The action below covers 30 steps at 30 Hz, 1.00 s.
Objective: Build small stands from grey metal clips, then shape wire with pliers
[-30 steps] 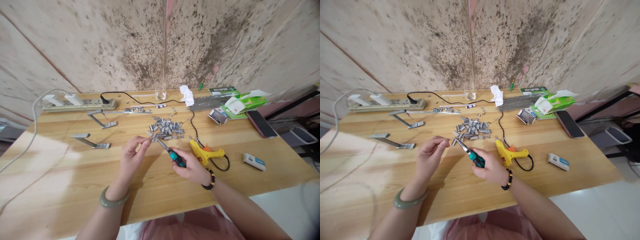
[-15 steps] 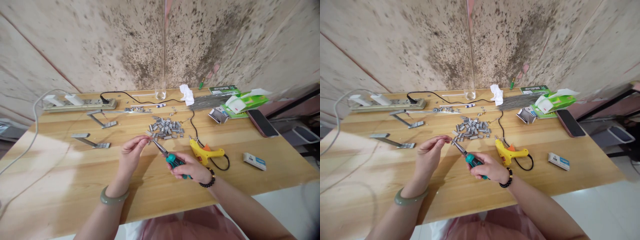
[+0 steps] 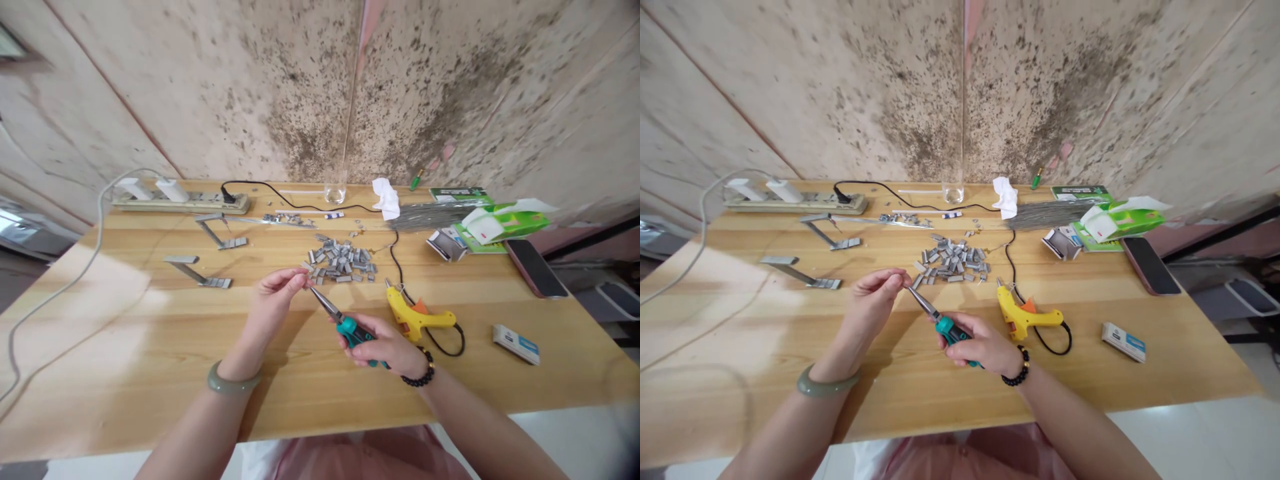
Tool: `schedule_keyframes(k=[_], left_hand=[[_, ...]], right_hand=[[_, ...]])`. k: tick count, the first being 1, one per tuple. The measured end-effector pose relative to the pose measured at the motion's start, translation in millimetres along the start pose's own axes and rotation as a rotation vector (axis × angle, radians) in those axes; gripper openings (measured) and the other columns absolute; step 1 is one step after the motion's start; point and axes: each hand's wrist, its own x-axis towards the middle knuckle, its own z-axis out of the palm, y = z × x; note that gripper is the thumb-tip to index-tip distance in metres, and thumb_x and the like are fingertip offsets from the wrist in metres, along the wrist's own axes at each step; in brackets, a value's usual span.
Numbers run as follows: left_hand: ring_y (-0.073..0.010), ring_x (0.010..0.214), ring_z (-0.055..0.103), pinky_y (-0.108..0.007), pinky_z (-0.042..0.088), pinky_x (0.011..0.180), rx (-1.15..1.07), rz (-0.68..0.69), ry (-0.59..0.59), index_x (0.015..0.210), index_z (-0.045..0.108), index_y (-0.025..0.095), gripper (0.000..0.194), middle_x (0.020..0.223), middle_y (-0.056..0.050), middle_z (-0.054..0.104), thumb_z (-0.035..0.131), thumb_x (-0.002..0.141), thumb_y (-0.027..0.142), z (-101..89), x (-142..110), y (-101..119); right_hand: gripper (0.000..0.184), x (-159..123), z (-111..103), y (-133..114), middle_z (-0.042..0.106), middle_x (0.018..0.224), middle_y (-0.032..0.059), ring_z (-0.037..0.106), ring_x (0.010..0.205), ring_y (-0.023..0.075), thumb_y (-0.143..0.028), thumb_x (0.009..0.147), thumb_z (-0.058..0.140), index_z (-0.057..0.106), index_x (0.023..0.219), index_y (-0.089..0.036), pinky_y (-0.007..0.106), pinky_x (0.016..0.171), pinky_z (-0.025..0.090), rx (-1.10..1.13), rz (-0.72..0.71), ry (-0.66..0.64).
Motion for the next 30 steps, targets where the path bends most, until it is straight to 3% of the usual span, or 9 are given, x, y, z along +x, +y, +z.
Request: schedule_keyframes(k=[12,30], left_hand=[[-0.0103,0.058,0.062,-0.023,0.051,0.063,-0.233,-0.143,-0.029,0.07,0.075,0.018,0.019,0.061,-0.001,0.07,0.085,0.057,0.029,5.8,0.8,5.2],[-0.0118,0.057,0.063,-0.024,0.052,0.061,-0.265,-0.228,-0.022,0.066,0.075,0.017,0.022,0.059,-0.003,0.07,0.087,0.052,0.028,5.6,2.4,6.7]], right_hand=[[0.049,0.4,-1.9,5.9,0.057,0.085,0.0022,0.046,0.057,0.0069,-0.018,0.065,0.069,0.059,0.113,-0.018,0.019,0.048,0.034,0.014,0.008,0.001],[0.048,1.6,-2.1,5.4,0.057,0.086,0.0027,0.046,0.056,0.0066,-0.017,0.065,0.069,0.06,0.113,-0.018,0.02,0.048,0.034,0.013,-0.01,-0.01]])
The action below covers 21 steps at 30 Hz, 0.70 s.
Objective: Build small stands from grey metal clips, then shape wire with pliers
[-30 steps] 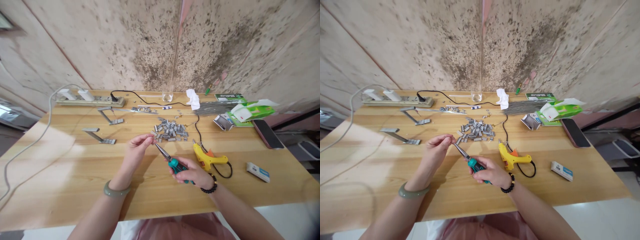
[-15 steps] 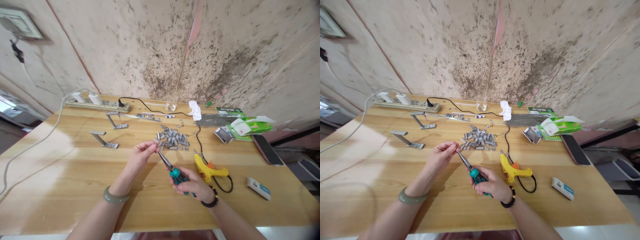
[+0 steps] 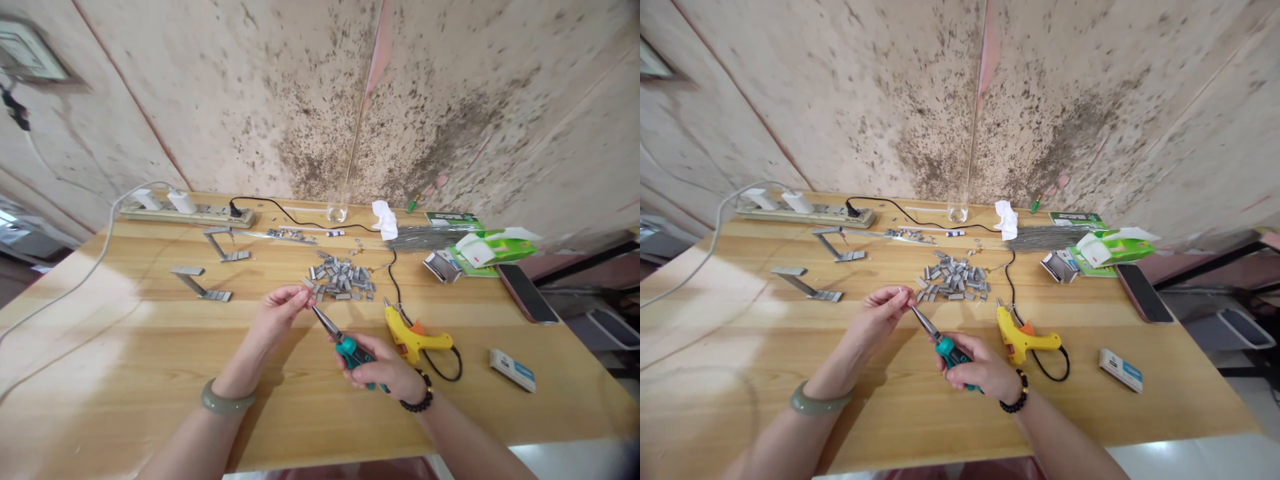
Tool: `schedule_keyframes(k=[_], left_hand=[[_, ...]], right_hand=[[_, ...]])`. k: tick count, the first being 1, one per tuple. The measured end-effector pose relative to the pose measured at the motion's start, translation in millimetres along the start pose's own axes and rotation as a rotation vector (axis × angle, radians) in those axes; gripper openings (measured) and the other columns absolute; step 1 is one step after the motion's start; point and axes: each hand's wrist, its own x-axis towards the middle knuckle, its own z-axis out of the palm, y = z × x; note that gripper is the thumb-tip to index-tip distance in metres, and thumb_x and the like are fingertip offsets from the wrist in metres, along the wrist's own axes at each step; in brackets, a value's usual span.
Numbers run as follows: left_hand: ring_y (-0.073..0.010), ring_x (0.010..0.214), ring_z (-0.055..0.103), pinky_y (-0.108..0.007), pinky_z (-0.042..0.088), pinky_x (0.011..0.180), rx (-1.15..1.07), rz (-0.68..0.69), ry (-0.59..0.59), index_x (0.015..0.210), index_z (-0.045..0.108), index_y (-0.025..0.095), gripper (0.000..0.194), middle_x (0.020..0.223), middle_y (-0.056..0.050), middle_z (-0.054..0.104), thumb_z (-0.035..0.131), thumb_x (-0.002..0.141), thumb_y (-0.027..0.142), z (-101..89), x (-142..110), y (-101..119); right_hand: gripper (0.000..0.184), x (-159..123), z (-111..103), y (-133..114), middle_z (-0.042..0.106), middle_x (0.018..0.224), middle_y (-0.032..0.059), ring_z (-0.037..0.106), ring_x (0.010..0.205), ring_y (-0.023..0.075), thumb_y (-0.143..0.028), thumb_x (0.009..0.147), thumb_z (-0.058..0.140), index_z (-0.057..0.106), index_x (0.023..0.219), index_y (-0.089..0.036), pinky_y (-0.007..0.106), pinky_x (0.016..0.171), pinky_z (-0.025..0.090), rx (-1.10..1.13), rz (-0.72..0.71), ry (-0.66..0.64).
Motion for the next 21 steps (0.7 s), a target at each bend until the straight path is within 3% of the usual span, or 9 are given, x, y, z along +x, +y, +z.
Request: schedule_keyframes(k=[12,17,21], left_hand=[[-0.0103,0.056,0.061,-0.022,0.05,0.06,0.013,-0.008,-0.01,0.065,0.074,0.017,0.021,0.058,-0.002,0.069,0.086,0.053,0.029,1.7,-2.8,2.7],[-0.0095,0.058,0.061,-0.02,0.049,0.061,0.045,0.02,-0.02,0.063,0.074,0.018,0.018,0.059,-0.001,0.069,0.085,0.056,0.029,-0.4,-2.2,1.0],[-0.0091,0.057,0.061,-0.02,0.05,0.061,0.03,0.013,-0.021,0.064,0.074,0.018,0.018,0.058,-0.001,0.068,0.085,0.056,0.029,0.7,-2.0,1.2]], right_hand=[[0.049,-0.8,0.5,-1.5,0.056,0.085,0.0016,0.045,0.058,0.0068,-0.019,0.067,0.07,0.059,0.115,-0.018,0.019,0.048,0.034,-0.054,0.021,-0.008],[0.047,-1.3,1.8,-4.1,0.055,0.086,0.0024,0.047,0.067,0.0092,-0.018,0.067,0.071,0.059,0.113,-0.016,0.019,0.051,0.035,-0.093,0.012,0.024],[0.046,-0.9,0.5,-2.6,0.056,0.084,0.0014,0.045,0.058,0.0065,-0.018,0.068,0.069,0.059,0.113,-0.018,0.019,0.049,0.034,-0.051,0.027,-0.003]])
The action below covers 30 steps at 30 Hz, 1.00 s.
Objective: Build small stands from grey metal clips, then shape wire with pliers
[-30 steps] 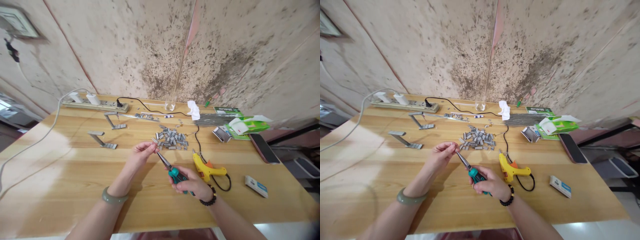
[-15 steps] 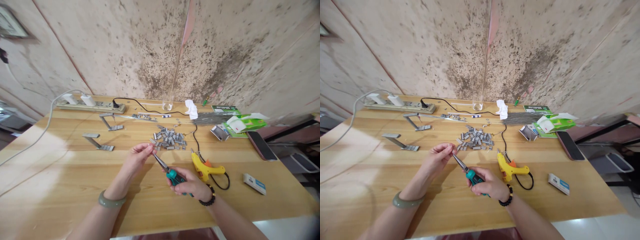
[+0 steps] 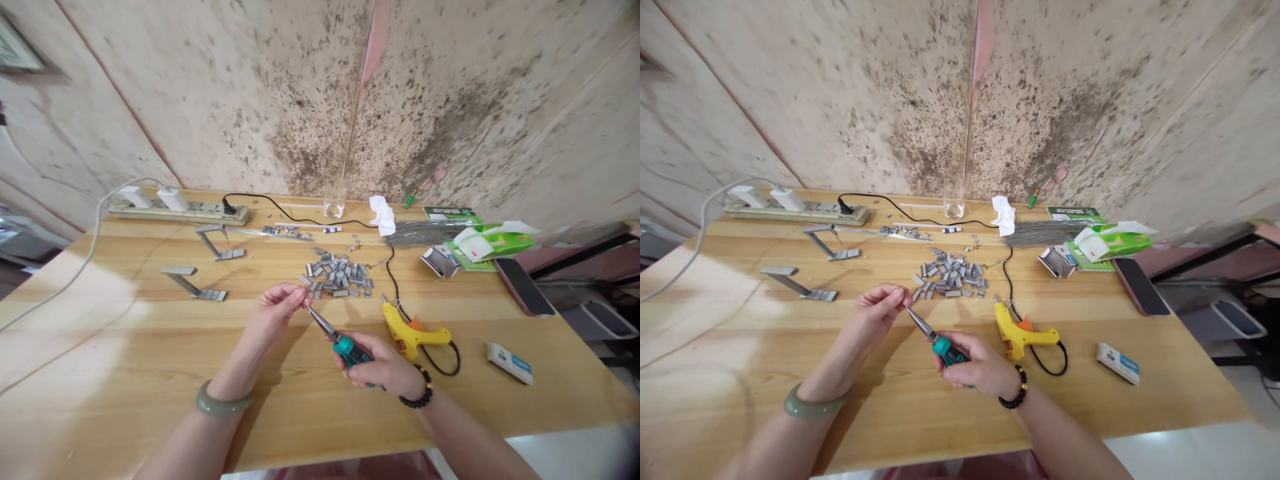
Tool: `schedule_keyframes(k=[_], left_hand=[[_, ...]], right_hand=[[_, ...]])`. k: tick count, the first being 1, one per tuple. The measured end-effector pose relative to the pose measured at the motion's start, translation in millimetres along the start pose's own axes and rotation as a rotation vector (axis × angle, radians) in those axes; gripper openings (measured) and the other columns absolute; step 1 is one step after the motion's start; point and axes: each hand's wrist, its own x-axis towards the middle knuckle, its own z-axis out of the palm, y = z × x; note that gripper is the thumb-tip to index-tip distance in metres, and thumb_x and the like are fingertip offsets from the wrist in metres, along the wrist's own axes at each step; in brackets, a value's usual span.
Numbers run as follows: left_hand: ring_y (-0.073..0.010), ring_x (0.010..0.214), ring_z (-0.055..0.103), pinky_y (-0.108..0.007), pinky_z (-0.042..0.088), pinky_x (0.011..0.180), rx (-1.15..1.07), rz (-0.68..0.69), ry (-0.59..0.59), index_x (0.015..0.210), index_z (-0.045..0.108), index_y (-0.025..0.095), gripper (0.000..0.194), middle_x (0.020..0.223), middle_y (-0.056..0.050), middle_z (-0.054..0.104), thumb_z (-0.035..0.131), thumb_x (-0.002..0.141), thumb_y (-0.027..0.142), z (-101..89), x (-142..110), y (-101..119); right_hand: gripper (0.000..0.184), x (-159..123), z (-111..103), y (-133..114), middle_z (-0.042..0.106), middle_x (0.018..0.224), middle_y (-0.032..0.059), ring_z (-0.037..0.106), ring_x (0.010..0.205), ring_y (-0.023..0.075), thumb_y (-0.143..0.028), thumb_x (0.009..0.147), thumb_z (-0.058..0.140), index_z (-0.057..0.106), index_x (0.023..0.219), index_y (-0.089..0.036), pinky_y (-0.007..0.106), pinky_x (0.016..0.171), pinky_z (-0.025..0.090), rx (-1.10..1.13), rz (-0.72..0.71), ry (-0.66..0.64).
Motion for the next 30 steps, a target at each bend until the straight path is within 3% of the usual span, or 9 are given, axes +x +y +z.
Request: schedule_keyframes(k=[7,13,23,30], left_hand=[[-0.013,0.061,0.065,-0.025,0.052,0.064,-0.057,-0.032,-0.017,0.069,0.075,0.018,0.023,0.062,-0.003,0.071,0.087,0.054,0.03,1.8,-0.4,0.5],[-0.0143,0.063,0.065,-0.028,0.053,0.066,-0.075,-0.033,-0.002,0.071,0.075,0.019,0.024,0.064,-0.004,0.072,0.087,0.053,0.029,0.0,-0.5,-2.3],[-0.0107,0.06,0.061,-0.023,0.049,0.065,0.007,0.066,0.0,0.066,0.073,0.018,0.018,0.059,-0.001,0.068,0.085,0.056,0.028,-0.4,-0.8,-0.3],[-0.0125,0.061,0.061,-0.026,0.051,0.068,0.184,0.107,0.032,0.065,0.071,0.017,0.016,0.065,-0.002,0.069,0.083,0.06,0.028,-1.7,-0.7,4.2]], right_hand=[[0.046,-1.4,-0.5,-3.1,0.055,0.082,0.0015,0.044,0.055,0.0061,-0.017,0.065,0.071,0.061,0.11,-0.018,0.019,0.044,0.027,0.344,0.076,-0.13],[0.051,-2.8,-6.9,-1.6,0.054,0.082,0.0031,0.045,0.056,0.0071,-0.017,0.069,0.067,0.058,0.12,-0.016,0.02,0.044,0.027,0.457,0.113,-0.222],[0.046,-1.7,-2.8,-4.4,0.056,0.081,0.0021,0.046,0.054,0.0066,-0.016,0.067,0.068,0.06,0.112,-0.017,0.019,0.043,0.028,0.402,0.126,-0.183],[0.045,-0.6,-0.2,-1.9,0.055,0.083,0.0012,0.043,0.054,0.0057,-0.019,0.067,0.068,0.059,0.111,-0.018,0.02,0.046,0.031,0.1,0.078,0.001]])
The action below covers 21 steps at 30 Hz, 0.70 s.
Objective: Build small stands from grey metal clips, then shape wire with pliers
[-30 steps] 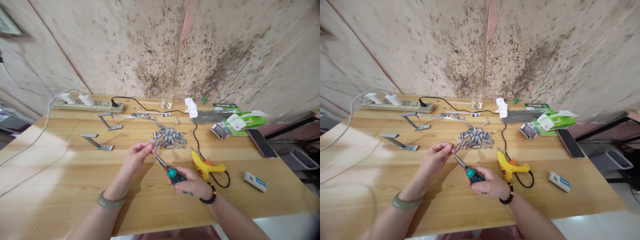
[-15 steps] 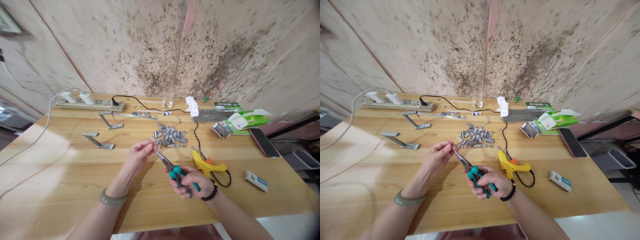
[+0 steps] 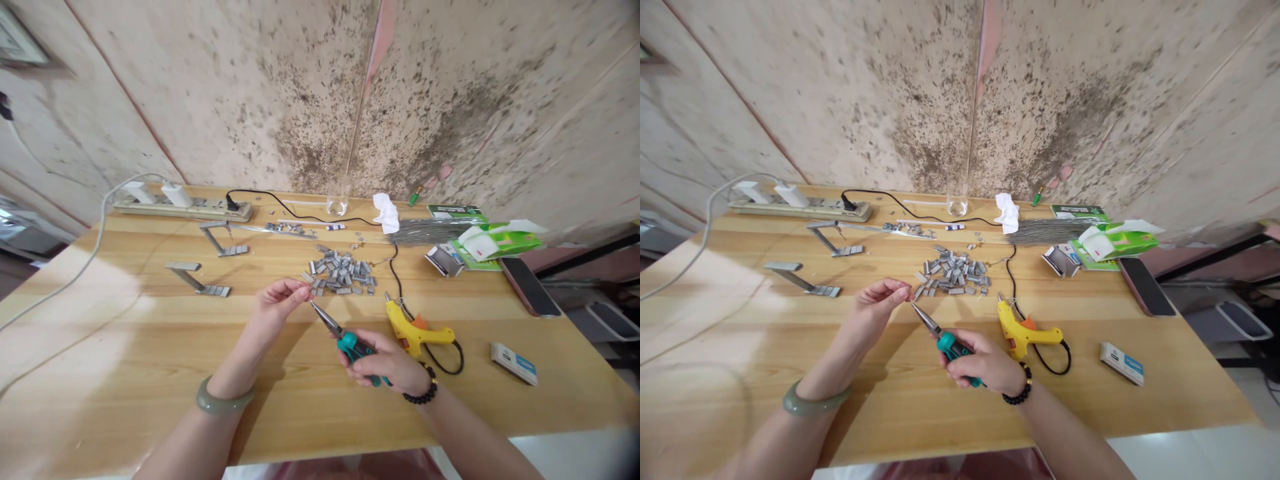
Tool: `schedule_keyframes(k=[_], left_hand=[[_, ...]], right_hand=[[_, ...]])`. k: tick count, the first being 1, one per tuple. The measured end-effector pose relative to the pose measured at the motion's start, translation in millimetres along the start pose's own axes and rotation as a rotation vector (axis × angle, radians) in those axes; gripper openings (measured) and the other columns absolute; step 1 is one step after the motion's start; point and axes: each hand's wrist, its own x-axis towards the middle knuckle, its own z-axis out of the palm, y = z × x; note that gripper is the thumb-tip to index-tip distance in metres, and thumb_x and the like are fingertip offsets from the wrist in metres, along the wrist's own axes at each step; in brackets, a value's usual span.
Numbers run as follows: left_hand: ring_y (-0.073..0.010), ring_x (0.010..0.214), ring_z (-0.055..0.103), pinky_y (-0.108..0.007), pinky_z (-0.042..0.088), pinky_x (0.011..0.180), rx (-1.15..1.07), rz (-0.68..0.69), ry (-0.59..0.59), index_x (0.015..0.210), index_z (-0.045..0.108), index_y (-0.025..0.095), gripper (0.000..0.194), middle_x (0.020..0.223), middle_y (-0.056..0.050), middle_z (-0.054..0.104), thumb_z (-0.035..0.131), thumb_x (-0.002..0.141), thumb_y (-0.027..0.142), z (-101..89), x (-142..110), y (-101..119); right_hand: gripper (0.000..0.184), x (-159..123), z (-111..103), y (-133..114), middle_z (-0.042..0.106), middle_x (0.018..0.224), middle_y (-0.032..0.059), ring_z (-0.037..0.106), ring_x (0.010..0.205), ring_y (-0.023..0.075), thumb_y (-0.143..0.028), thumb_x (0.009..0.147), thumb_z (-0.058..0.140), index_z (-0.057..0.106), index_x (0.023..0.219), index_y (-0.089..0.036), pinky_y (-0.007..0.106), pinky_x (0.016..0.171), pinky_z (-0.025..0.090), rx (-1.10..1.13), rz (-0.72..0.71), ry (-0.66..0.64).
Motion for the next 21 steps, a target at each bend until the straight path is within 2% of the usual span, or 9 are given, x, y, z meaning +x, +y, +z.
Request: schedule_keyframes(k=[5,8,10,13,15,17,19,21], left_hand=[[-0.0143,0.064,0.062,-0.026,0.051,0.069,0.08,0.02,-0.008,0.066,0.071,0.017,0.017,0.067,-0.003,0.07,0.082,0.061,0.029,-1.5,1,-1],[-0.0153,0.066,0.062,-0.026,0.049,0.07,0.152,0.045,-0.004,0.067,0.072,0.017,0.016,0.067,-0.004,0.071,0.08,0.064,0.029,-3.1,1,-3],[-0.0157,0.068,0.063,-0.026,0.048,0.071,0.215,0.081,-0.002,0.069,0.072,0.017,0.013,0.07,-0.004,0.072,0.078,0.066,0.028,-3.8,0,-4],[-0.0166,0.072,0.063,-0.025,0.047,0.074,0.319,0.153,0.018,0.07,0.073,0.018,0.009,0.073,-0.004,0.072,0.076,0.069,0.027,-3.2,-2,-4],[-0.017,0.073,0.064,-0.025,0.046,0.075,0.38,0.198,0.036,0.069,0.073,0.019,0.007,0.074,-0.004,0.072,0.076,0.068,0.025,-1.7,-4,-4],[-0.0173,0.074,0.064,-0.026,0.046,0.077,0.399,0.22,0.049,0.07,0.074,0.019,0.006,0.074,-0.004,0.072,0.077,0.068,0.024,-0.2,-6,-3],[-0.0173,0.075,0.064,-0.026,0.046,0.078,0.346,0.202,0.062,0.07,0.074,0.019,0.008,0.075,-0.004,0.073,0.078,0.066,0.023,0.6,-7,-2],[-0.0168,0.074,0.064,-0.026,0.047,0.077,0.239,0.149,0.067,0.071,0.074,0.019,0.01,0.075,-0.004,0.073,0.079,0.064,0.024,0.7,-5,-1]], right_hand=[[0.039,1,4,-1,0.054,0.083,-0.0002,0.046,0.064,0.0093,-0.016,0.074,0.06,0.059,0.113,-0.017,0.023,0.058,0.038,-0.409,-0.107,0.11],[0.044,2,4,4,0.056,0.084,-0.0001,0.051,0.072,0.0126,-0.012,0.078,0.055,0.057,0.121,-0.019,0.026,0.069,0.042,-0.659,-0.187,0.192],[0.051,2,3,7,0.06,0.091,0.0018,0.055,0.078,0.0155,-0.012,0.079,0.054,0.052,0.129,-0.02,0.029,0.075,0.044,-0.801,-0.221,0.245],[0.058,2,4,11,0.061,0.112,0.0061,0.056,0.101,0.0224,-0.012,0.078,0.055,0.047,0.135,-0.022,0.035,0.092,0.041,-0.949,-0.289,0.297],[0.061,2,5,12,0.059,0.121,0.0069,0.054,0.11,0.0245,-0.011,0.078,0.054,0.045,0.137,-0.024,0.037,0.098,0.039,-0.992,-0.321,0.312],[0.06,2,7,12,0.059,0.121,0.0072,0.053,0.111,0.0252,-0.012,0.078,0.055,0.046,0.136,-0.026,0.038,0.098,0.038,-0.993,-0.335,0.334],[0.057,1,8,9,0.061,0.111,0.0068,0.056,0.103,0.0239,-0.013,0.077,0.057,0.05,0.133,-0.025,0.037,0.093,0.041,-0.913,-0.32,0.345],[0.053,0,7,6,0.062,0.099,0.0052,0.057,0.089,0.0198,-0.015,0.076,0.059,0.052,0.129,-0.022,0.033,0.082,0.045,-0.704,-0.251,0.291]])
